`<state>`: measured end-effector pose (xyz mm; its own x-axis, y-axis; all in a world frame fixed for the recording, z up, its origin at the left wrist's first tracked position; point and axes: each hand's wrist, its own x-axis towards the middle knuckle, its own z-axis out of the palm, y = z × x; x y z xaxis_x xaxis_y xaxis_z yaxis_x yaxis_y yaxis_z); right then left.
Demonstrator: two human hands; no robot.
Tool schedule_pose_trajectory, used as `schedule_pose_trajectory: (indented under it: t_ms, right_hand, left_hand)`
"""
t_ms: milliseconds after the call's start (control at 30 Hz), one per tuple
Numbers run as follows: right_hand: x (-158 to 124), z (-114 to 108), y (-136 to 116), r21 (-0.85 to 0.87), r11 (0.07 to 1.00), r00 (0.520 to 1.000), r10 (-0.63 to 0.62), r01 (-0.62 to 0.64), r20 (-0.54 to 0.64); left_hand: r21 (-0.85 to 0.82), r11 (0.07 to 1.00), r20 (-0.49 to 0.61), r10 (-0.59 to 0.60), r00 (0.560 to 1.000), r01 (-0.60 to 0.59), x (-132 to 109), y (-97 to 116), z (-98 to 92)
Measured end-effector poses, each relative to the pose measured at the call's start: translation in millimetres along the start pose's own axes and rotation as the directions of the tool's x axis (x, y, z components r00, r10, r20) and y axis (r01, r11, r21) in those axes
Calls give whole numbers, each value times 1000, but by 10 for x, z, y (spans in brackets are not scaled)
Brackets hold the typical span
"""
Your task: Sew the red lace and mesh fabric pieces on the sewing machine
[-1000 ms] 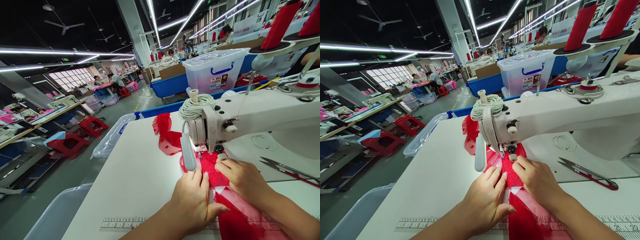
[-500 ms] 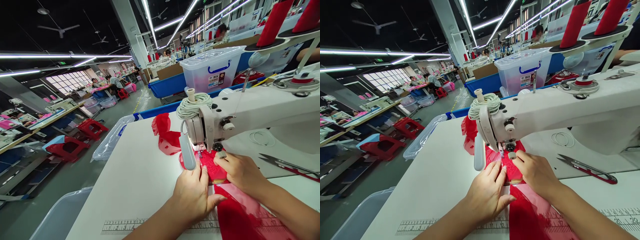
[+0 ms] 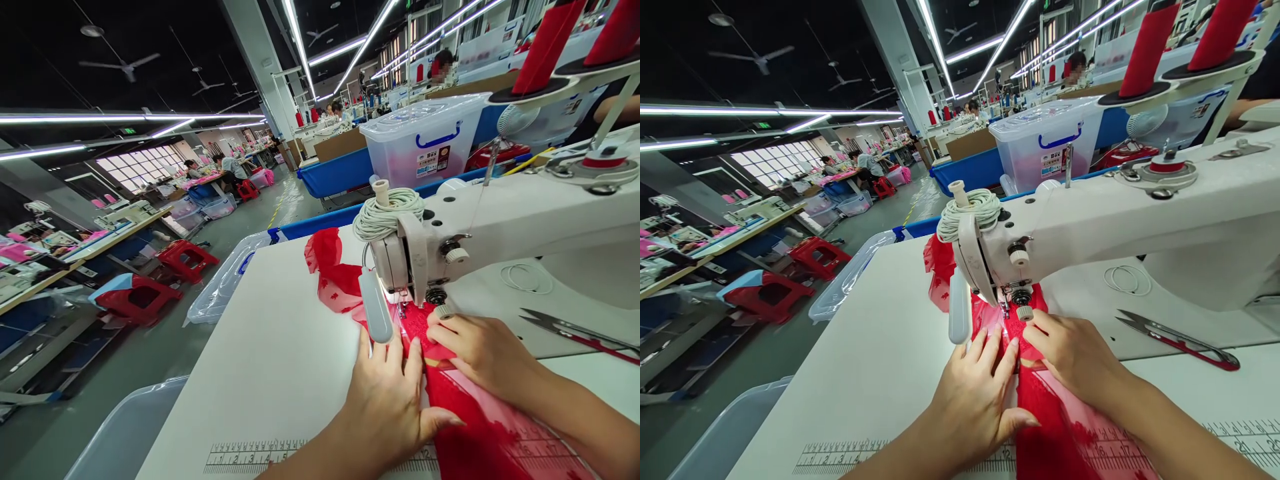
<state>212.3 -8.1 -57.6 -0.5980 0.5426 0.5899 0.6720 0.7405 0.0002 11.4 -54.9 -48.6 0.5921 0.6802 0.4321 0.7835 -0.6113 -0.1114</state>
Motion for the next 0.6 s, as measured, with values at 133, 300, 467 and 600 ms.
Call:
schedule_pose_trajectory:
  t_ms: [133, 300, 467, 600]
  right_hand:
    - [13, -6, -11, -21, 1000, 1000, -3, 3, -16]
    - [18, 18, 2, -46, 999, 1000, 21, -21, 18]
    - [38, 24, 6, -50, 997, 997, 55, -53, 47]
    - [65, 5, -6, -40, 996, 997, 75, -74, 33]
  left_hand:
    - [71, 997, -45, 1, 999, 2, -9, 21, 24]
    - [102, 995, -76, -3, 997, 11, 18, 23, 28]
    - [78, 997, -127, -20, 992, 30, 61, 7, 28]
    - [88, 995, -106, -32, 994, 41, 65, -4, 27]
